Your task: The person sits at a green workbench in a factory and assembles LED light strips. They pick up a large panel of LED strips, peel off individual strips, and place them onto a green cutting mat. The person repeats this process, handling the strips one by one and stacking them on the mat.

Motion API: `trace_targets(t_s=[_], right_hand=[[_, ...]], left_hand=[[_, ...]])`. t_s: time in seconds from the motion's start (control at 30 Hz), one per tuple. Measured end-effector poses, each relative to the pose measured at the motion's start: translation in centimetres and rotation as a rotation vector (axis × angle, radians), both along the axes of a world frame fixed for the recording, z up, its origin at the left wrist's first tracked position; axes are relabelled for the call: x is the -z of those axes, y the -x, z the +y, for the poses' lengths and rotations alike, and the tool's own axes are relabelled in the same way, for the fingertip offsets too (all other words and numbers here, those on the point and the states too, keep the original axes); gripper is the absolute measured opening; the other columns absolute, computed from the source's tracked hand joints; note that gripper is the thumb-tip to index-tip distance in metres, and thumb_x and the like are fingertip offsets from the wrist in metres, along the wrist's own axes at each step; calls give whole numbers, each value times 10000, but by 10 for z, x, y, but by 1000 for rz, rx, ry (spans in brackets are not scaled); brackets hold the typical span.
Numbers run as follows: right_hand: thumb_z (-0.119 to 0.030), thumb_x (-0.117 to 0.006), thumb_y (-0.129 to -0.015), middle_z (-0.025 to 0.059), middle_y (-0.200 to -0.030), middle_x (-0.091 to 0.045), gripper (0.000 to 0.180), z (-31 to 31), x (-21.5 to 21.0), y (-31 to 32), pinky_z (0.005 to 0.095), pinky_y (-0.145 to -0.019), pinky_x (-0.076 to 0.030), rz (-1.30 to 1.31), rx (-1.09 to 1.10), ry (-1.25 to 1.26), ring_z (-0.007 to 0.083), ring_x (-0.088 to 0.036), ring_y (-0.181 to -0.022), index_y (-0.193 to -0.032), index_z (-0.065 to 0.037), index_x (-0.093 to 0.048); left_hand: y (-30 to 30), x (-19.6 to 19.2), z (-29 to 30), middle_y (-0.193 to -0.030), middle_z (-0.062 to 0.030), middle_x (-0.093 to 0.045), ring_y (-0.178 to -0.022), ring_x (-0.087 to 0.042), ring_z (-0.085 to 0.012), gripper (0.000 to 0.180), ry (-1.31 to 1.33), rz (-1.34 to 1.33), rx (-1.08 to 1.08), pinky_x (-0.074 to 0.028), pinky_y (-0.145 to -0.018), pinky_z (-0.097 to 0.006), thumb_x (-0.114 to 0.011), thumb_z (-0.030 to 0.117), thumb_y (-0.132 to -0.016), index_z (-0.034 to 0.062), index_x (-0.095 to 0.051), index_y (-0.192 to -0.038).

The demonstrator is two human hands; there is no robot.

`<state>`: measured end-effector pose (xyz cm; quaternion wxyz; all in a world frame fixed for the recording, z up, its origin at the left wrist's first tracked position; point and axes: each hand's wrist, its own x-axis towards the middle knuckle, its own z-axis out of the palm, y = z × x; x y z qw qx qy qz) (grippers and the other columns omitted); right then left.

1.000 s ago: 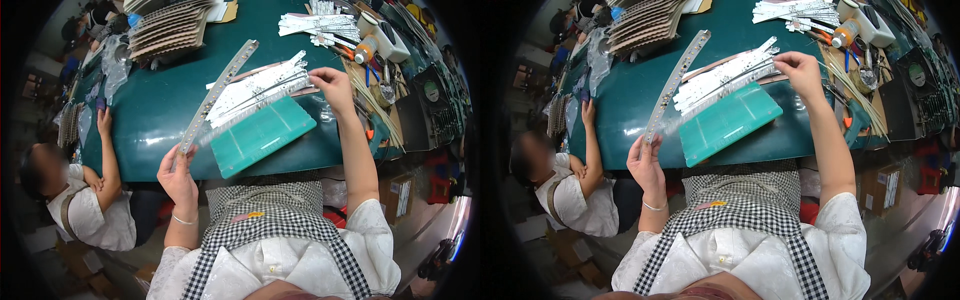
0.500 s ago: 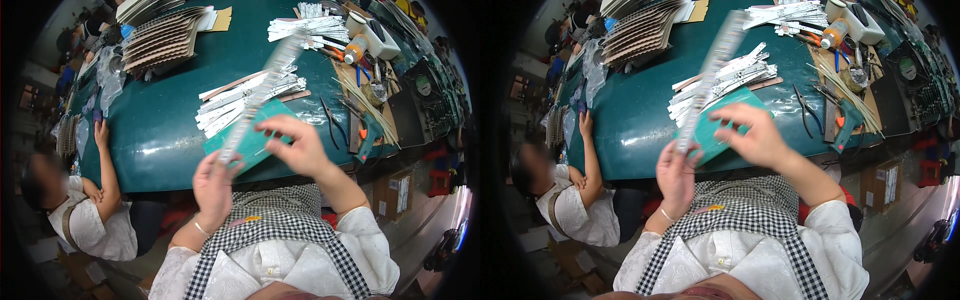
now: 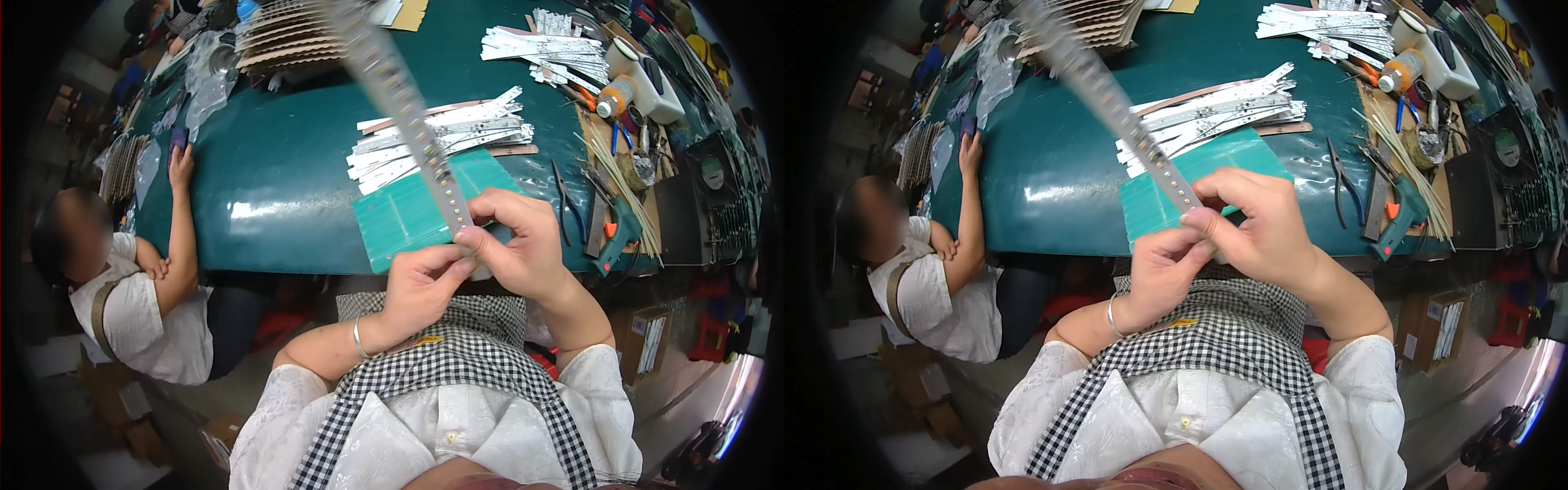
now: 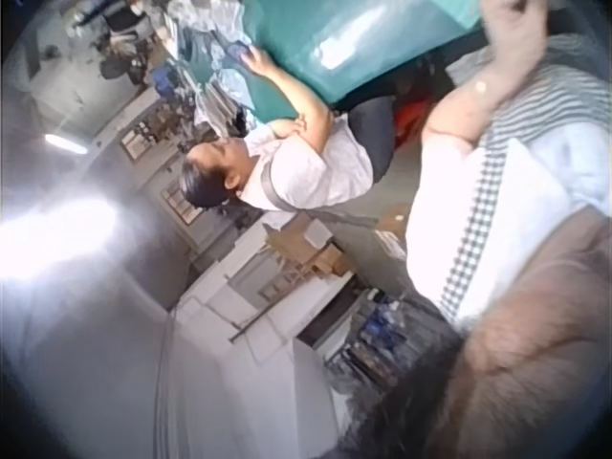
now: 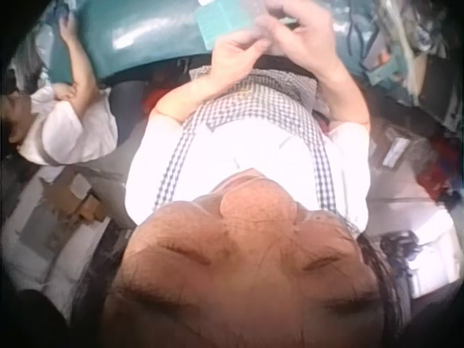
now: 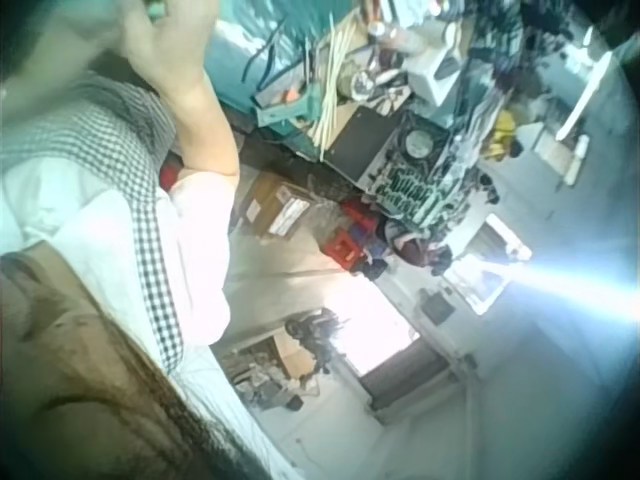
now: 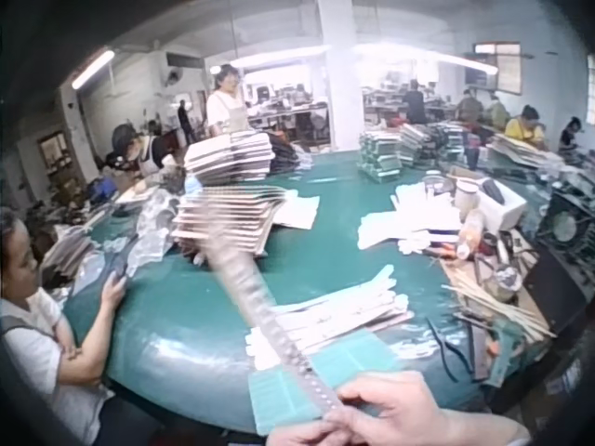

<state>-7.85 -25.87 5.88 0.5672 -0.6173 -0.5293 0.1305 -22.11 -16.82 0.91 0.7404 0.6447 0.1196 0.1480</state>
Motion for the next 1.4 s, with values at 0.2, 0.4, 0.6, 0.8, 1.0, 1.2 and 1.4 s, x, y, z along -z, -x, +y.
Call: trace_targets(t_s=[0.2, 0.4, 0.6, 0.8, 1.0, 1.2, 1.4], right_hand=[[-19, -693, -731, 130, -758, -612, 130, -2, -2, -60, 330, -613, -474, -291, 5, 325, 278, -601, -679, -857, -2, -668], [-39, -711, -734, 123, -803, -639, 131, 2, 35, -92, 349, -691, -478, -231, -178, 607, 279, -609, -759, -863, -21, -705], [-48, -733, -709, 135, -814, -642, 144, 15, 32, -96, 358, -717, -478, -377, -251, 682, 286, -611, -793, -845, -11, -706], [-54, -745, -694, 105, -769, -637, 131, 10, 46, -86, 362, -656, -479, -249, -148, 531, 274, -612, -738, -815, -25, -706], [-80, -782, -643, 89, -807, -640, 199, 1, 45, -79, 364, -687, -485, -304, -187, 341, 275, -609, -797, -810, -32, -684], [-68, -768, -621, 82, -923, -639, 357, -10, 46, -53, 403, -822, -470, -570, -75, 284, 280, -603, -871, -958, -25, -657], [-77, -747, -647, 93, -999, -660, 373, -12, 60, -40, 425, -916, -484, -731, 48, 180, 272, -632, -963, -1004, -40, -645]], left_hand=[[40, -39, 39, -903, -99, -704, -789, -676, -281, 343, -990, -359, -340, -539, -708, -325, -741, -49, -669, 11, -687, -1002], [56, -28, 84, -968, -119, -678, -927, -594, -291, 294, -1076, 12, -449, -475, -831, -377, -728, -4, -687, 20, -687, -976], [62, 5, 81, -816, -110, -672, -754, -627, -224, 209, -829, 227, -285, -489, -687, -311, -736, 20, -716, 12, -705, -922], [62, 12, 86, -766, -117, -665, -666, -628, -207, 143, -764, 279, -258, -485, -618, -284, -720, 0, -732, -9, -706, -874], [61, 15, 77, -786, -106, -652, -704, -612, -223, 183, -775, 187, -302, -481, -627, -305, -736, 11, -708, 9, -713, -890], [53, 17, 62, -838, -84, -632, -777, -582, -239, 388, -1065, 126, -289, -460, -694, -337, -812, 105, -603, 37, -709, -970], [50, 17, 58, -777, -57, -640, -761, -600, -232, 358, -1215, 21, -378, -476, -771, -380, -835, 123, -581, 38, -696, -900]])
